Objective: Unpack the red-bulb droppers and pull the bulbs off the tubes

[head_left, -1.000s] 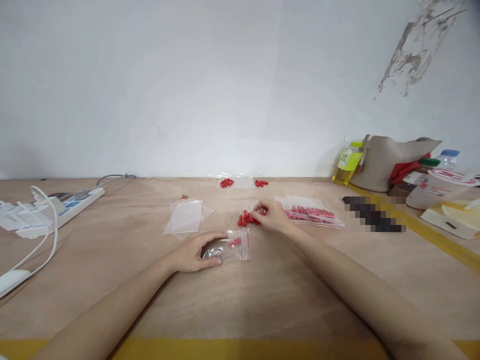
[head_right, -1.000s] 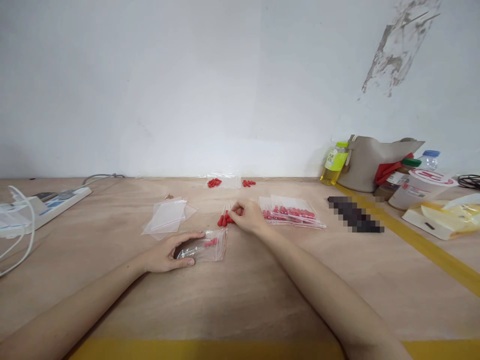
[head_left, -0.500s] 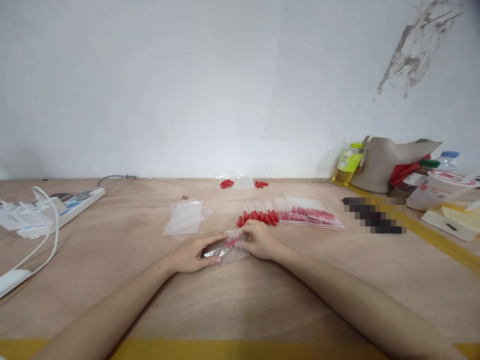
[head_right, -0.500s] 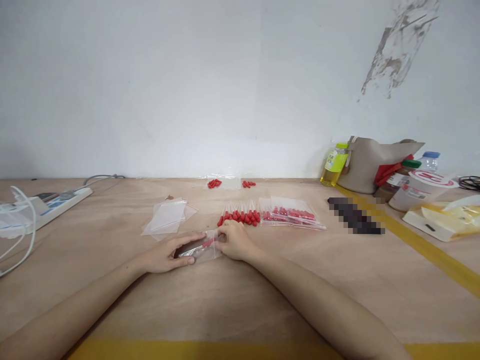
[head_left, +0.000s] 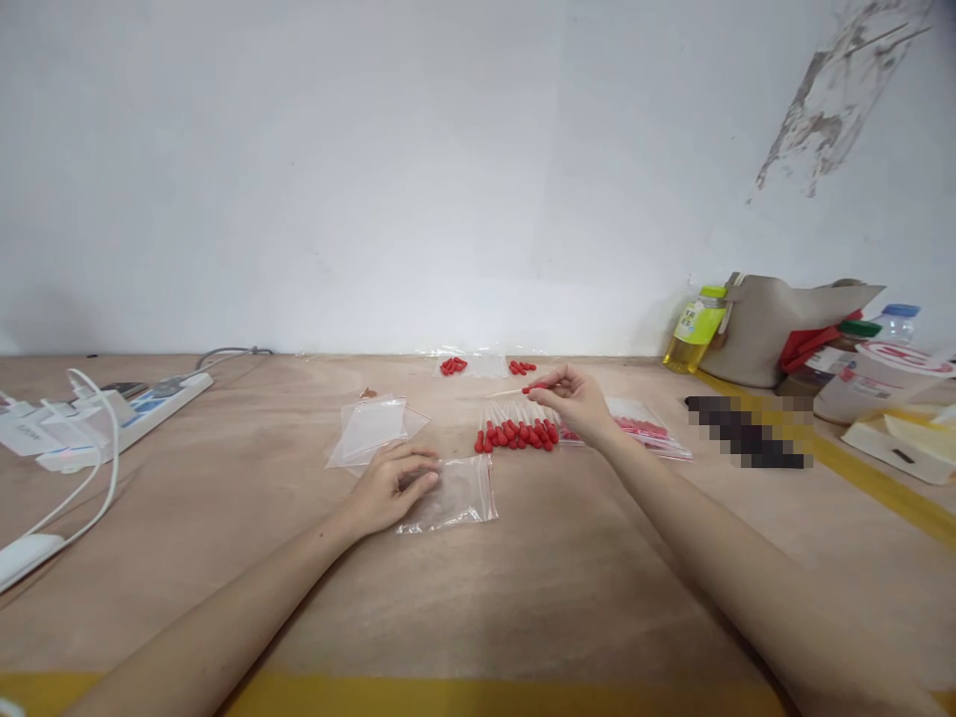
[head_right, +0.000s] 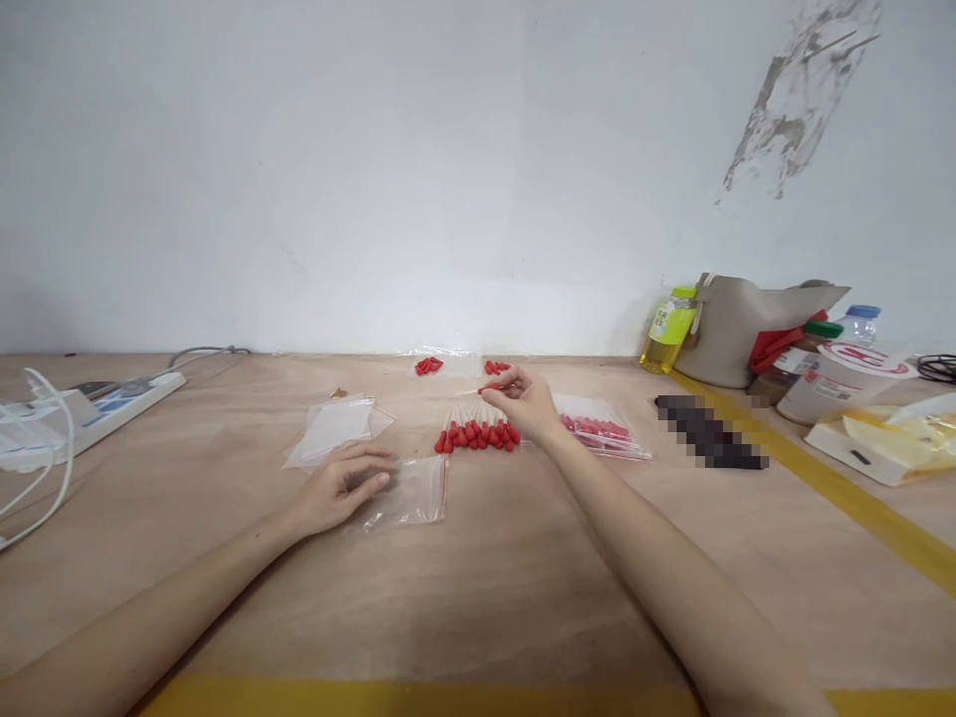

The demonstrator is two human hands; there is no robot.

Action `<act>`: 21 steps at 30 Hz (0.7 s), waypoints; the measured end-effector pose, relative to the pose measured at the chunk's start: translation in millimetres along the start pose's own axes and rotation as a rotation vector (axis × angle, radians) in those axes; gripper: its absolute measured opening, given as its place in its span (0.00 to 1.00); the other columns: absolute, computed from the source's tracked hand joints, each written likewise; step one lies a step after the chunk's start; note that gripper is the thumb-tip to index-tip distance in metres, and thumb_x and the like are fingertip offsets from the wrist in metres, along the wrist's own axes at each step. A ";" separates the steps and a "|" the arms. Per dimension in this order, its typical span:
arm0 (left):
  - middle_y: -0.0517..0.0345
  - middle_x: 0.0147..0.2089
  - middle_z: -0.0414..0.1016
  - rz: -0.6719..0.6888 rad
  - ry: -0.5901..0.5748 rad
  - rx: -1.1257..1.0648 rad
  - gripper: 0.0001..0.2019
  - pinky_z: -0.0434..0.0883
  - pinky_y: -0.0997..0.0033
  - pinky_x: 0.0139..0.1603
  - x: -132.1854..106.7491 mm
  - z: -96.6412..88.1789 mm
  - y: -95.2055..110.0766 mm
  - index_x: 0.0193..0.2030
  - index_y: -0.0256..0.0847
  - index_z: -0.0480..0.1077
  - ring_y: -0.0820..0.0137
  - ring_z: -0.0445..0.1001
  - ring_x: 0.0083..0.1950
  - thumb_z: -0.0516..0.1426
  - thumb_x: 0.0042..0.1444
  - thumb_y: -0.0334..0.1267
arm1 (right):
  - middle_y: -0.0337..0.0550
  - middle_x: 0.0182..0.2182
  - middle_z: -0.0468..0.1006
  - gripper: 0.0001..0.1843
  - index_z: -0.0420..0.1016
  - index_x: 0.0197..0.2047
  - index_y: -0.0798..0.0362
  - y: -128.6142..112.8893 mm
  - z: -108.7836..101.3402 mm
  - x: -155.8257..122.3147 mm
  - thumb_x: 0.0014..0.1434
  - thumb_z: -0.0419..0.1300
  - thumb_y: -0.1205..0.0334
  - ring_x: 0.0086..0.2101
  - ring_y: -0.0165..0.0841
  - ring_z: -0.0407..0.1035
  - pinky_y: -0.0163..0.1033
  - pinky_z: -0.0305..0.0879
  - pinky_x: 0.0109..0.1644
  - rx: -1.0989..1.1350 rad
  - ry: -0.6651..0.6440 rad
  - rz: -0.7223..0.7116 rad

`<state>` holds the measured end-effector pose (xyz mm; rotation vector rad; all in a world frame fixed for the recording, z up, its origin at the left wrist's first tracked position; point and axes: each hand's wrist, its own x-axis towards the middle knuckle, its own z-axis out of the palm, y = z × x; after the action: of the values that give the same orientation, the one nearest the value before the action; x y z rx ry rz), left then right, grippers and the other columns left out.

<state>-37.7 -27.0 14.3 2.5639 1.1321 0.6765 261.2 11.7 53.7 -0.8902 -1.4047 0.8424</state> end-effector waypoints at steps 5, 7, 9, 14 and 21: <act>0.55 0.38 0.71 -0.216 0.178 0.127 0.15 0.64 0.60 0.44 5.7 6.8 -6.5 0.39 0.43 0.71 0.62 0.67 0.42 0.53 0.53 0.50 | 0.41 0.31 0.74 0.05 0.62 0.30 0.53 24.3 42.9 0.6 0.50 0.55 0.62 0.31 0.28 0.70 0.35 0.65 0.36 -0.447 -0.113 -0.253; 0.55 0.35 0.70 -0.277 0.154 0.147 0.16 0.64 0.61 0.41 6.1 7.2 -8.4 0.38 0.42 0.70 0.62 0.66 0.40 0.54 0.50 0.51 | 0.40 0.31 0.74 0.03 0.63 0.33 0.53 32.2 60.0 -1.1 0.53 0.51 0.65 0.32 0.27 0.69 0.34 0.63 0.36 -0.745 -0.203 -0.303; 0.56 0.33 0.69 -0.299 0.131 0.150 0.15 0.63 0.63 0.39 6.1 6.8 -9.4 0.35 0.41 0.69 0.63 0.66 0.38 0.54 0.50 0.51 | 0.40 0.30 0.74 0.04 0.64 0.33 0.53 35.6 72.8 -2.3 0.51 0.51 0.67 0.32 0.29 0.68 0.35 0.60 0.37 -0.885 -0.246 -0.320; 0.58 0.29 0.67 -0.260 0.090 0.194 0.12 0.62 0.64 0.39 5.2 1.8 -7.5 0.29 0.41 0.65 0.64 0.65 0.36 0.53 0.51 0.49 | 0.43 0.30 0.75 0.06 0.68 0.32 0.53 33.2 86.6 -2.8 0.47 0.56 0.65 0.36 0.37 0.66 0.44 0.51 0.44 -1.033 -0.317 -0.361; 0.62 0.28 0.63 -0.105 -0.129 0.006 0.07 0.60 0.73 0.30 -2.7 -20.6 1.0 0.32 0.41 0.58 0.73 0.61 0.29 0.47 0.56 0.42 | 0.46 0.31 0.76 0.14 0.73 0.29 0.52 33.7 87.2 -2.2 0.53 0.55 0.51 0.38 0.39 0.64 0.45 0.47 0.43 -1.155 -0.409 -0.373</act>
<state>-49.2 -28.7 31.6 2.4921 1.2173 0.4767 175.1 26.2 20.2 -1.2567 -2.3825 -0.1815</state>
